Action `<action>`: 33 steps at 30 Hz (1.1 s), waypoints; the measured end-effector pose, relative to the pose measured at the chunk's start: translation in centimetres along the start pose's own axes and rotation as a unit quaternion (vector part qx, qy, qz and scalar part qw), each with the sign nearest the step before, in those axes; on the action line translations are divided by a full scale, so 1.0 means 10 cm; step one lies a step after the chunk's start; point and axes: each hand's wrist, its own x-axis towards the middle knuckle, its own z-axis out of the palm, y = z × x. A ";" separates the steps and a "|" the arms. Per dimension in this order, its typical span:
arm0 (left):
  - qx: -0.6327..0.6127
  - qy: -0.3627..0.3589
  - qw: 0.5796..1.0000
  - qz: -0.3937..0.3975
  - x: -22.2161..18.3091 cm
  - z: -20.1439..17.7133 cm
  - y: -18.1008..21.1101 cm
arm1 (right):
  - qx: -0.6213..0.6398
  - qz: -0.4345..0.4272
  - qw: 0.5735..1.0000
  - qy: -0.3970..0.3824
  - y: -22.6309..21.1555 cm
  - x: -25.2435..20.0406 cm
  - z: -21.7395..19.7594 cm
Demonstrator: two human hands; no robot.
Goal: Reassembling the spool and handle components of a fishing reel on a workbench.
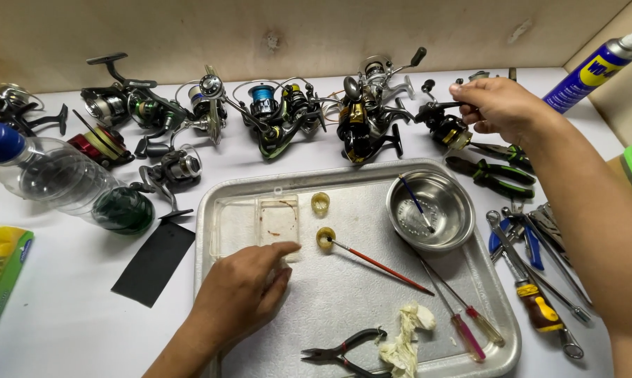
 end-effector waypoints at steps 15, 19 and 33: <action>-0.060 -0.086 0.992 0.073 0.01 -0.02 0.01 | 0.226 -0.107 0.944 0.213 0.10 -0.43 -0.68; -0.048 -0.059 0.991 0.107 0.02 -0.04 0.01 | 0.185 -0.191 0.948 0.176 0.17 -0.72 -0.73; 0.072 -0.583 0.806 0.069 0.79 -0.27 2.06 | -0.124 -0.313 0.942 -0.008 -0.16 -1.75 0.09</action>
